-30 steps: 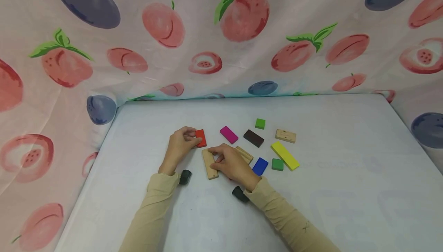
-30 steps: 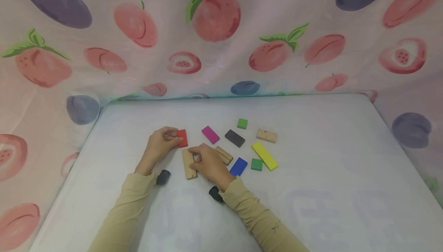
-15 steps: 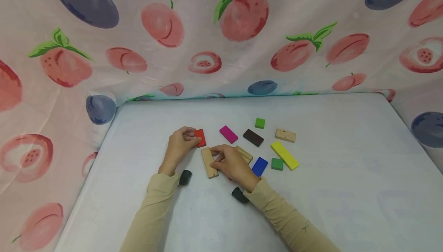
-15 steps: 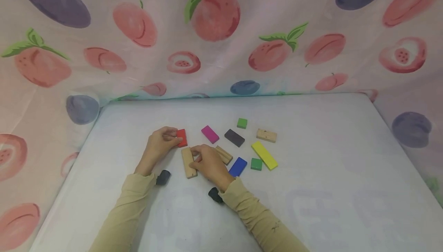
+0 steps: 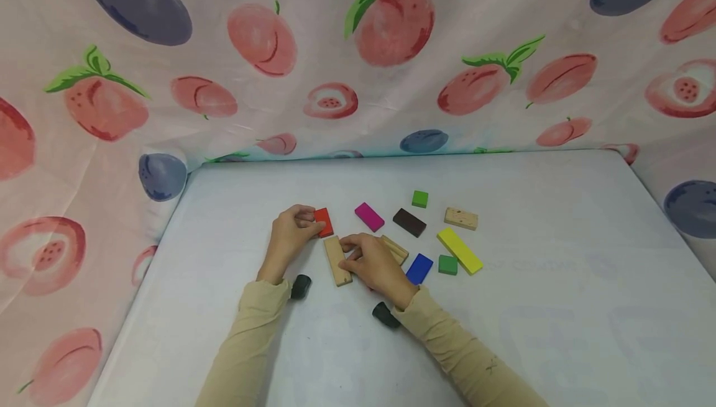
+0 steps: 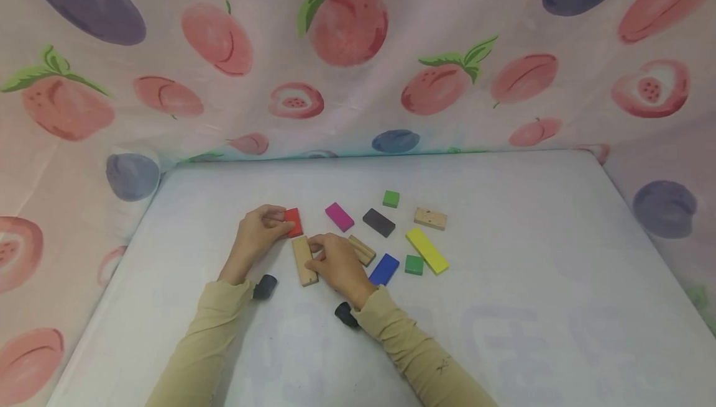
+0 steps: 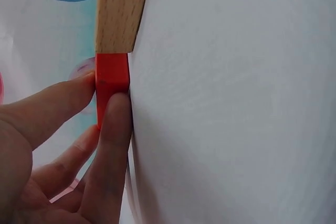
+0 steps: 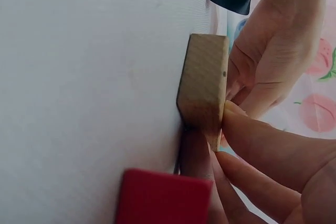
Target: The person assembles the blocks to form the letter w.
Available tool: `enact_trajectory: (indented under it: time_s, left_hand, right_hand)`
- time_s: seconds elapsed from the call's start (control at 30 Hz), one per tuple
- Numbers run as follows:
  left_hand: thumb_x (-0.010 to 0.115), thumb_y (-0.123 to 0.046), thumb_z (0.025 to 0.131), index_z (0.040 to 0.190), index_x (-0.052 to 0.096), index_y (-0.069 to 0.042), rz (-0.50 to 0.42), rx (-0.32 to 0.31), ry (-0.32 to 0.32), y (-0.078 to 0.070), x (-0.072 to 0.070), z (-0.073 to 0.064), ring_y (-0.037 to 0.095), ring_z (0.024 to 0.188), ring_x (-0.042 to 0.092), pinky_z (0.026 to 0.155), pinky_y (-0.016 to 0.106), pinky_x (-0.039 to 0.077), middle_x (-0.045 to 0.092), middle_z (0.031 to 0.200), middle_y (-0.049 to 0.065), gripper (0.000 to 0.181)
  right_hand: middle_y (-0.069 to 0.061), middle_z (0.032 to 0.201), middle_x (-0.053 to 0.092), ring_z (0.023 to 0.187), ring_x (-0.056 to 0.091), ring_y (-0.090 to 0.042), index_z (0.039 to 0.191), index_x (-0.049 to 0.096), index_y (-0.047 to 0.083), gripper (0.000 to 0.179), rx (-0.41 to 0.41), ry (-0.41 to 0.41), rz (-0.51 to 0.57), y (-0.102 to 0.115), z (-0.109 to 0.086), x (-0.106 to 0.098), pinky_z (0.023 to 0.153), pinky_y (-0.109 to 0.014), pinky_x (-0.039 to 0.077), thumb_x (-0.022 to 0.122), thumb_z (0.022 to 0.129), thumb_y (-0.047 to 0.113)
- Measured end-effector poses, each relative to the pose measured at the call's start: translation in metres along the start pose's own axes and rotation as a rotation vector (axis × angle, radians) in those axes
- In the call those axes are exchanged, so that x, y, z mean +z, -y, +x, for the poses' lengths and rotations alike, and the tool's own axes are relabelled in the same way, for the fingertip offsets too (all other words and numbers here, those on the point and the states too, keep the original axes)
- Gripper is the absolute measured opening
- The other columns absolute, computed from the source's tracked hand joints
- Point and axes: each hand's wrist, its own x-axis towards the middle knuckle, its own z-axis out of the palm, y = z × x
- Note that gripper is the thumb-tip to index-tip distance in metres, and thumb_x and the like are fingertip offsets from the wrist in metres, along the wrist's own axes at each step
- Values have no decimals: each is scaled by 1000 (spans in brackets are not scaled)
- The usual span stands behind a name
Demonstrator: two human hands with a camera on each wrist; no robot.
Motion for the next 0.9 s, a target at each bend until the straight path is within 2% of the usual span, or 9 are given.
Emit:
enact_trajectory:
  time_s: [0.9]
  left_hand:
    - [79, -15, 85, 118, 65, 2, -59, -46, -16, 2, 3, -1, 30, 101, 68, 92, 41, 56, 70, 110, 19, 39]
  right_hand:
    - [-11, 111, 69, 89, 68, -19, 123, 65, -1, 37, -27, -23, -35, -1, 6, 3, 77, -31, 58, 75, 88, 6]
